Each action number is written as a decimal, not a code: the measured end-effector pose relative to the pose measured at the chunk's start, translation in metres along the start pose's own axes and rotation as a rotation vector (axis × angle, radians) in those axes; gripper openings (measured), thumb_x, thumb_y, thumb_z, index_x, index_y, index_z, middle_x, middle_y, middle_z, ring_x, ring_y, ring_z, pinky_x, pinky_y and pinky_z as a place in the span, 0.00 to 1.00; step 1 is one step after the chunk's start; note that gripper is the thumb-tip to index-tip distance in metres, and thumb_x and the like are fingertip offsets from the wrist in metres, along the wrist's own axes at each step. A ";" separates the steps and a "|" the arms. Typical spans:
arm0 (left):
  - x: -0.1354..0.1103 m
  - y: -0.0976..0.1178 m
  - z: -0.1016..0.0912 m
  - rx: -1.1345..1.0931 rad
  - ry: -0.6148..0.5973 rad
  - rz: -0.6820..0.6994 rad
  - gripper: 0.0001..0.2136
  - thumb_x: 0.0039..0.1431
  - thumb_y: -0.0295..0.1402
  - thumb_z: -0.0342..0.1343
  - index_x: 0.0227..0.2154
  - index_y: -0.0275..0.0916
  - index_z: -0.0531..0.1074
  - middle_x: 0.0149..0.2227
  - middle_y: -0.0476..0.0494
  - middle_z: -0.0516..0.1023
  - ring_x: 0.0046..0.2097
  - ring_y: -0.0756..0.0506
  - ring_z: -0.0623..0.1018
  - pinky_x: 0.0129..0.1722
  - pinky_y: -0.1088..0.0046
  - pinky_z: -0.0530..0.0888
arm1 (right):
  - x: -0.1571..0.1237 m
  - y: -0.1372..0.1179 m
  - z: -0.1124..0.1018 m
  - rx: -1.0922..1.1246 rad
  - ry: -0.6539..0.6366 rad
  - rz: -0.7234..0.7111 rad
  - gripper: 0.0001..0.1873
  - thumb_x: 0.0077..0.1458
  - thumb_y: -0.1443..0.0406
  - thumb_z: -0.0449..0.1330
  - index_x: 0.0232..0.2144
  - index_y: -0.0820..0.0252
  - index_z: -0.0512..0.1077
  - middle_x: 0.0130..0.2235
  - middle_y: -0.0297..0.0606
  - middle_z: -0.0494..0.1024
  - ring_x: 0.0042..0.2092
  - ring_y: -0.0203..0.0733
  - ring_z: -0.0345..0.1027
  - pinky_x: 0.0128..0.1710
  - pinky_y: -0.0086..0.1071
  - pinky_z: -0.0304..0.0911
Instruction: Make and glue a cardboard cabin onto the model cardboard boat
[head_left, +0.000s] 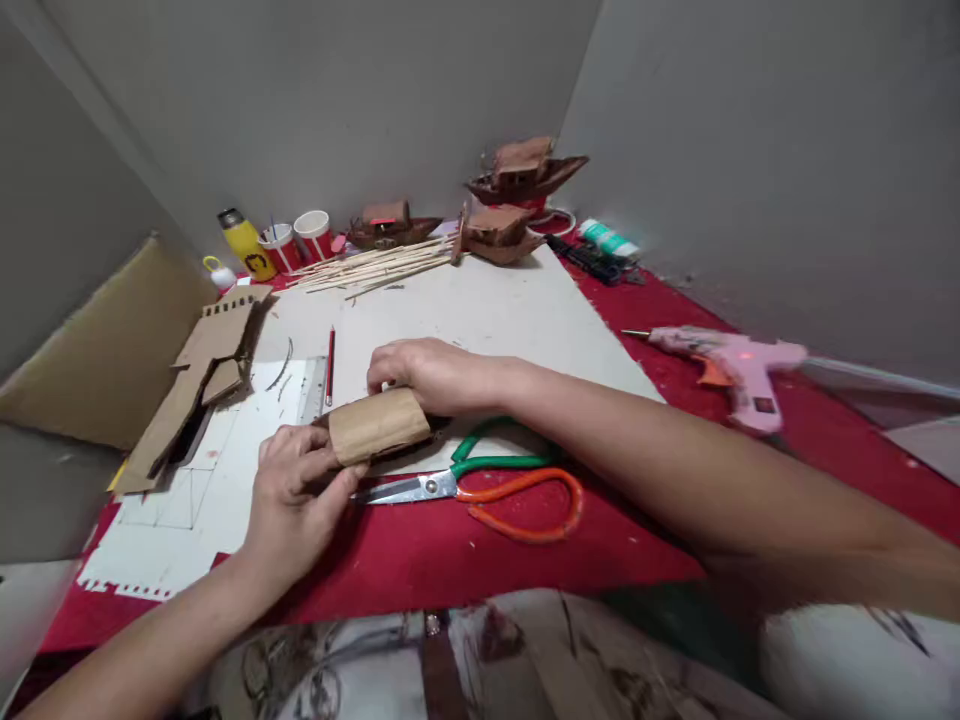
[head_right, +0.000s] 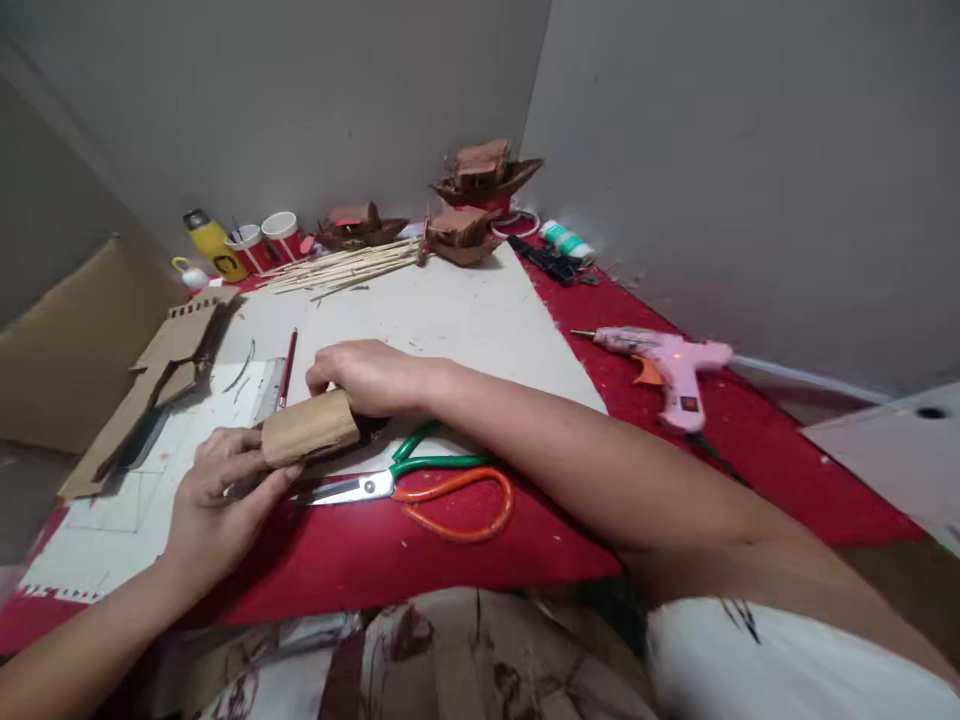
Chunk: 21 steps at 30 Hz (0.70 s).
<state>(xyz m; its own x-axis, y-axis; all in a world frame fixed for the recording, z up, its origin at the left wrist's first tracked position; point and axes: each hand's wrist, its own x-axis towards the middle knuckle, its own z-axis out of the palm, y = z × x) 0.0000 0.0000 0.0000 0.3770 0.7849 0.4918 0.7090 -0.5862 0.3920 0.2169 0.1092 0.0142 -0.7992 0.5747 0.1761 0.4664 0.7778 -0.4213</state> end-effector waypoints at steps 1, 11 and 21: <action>0.000 0.000 0.000 0.011 -0.007 -0.002 0.05 0.58 0.26 0.60 0.33 0.43 0.79 0.36 0.47 0.76 0.39 0.44 0.72 0.40 0.62 0.63 | -0.001 0.001 0.000 -0.001 -0.001 0.004 0.11 0.51 0.75 0.57 0.36 0.61 0.73 0.40 0.41 0.76 0.40 0.42 0.66 0.37 0.31 0.56; 0.002 -0.002 -0.002 -0.055 -0.115 -0.087 0.04 0.59 0.30 0.60 0.29 0.42 0.78 0.34 0.46 0.75 0.42 0.42 0.71 0.45 0.58 0.65 | -0.004 -0.002 -0.001 -0.005 -0.046 0.058 0.08 0.47 0.76 0.56 0.30 0.60 0.68 0.36 0.41 0.75 0.36 0.41 0.63 0.32 0.30 0.52; 0.000 -0.006 0.005 0.023 -0.071 -0.012 0.01 0.58 0.30 0.60 0.31 0.40 0.75 0.35 0.45 0.75 0.42 0.42 0.72 0.54 0.50 0.62 | -0.001 -0.001 -0.001 0.041 -0.074 0.096 0.08 0.48 0.76 0.56 0.28 0.60 0.66 0.33 0.39 0.74 0.33 0.39 0.62 0.32 0.30 0.52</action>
<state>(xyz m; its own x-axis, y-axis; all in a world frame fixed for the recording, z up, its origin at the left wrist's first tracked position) -0.0015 0.0048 -0.0060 0.4093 0.8045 0.4304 0.7271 -0.5726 0.3788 0.2176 0.1086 0.0156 -0.7782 0.6244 0.0674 0.5274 0.7080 -0.4697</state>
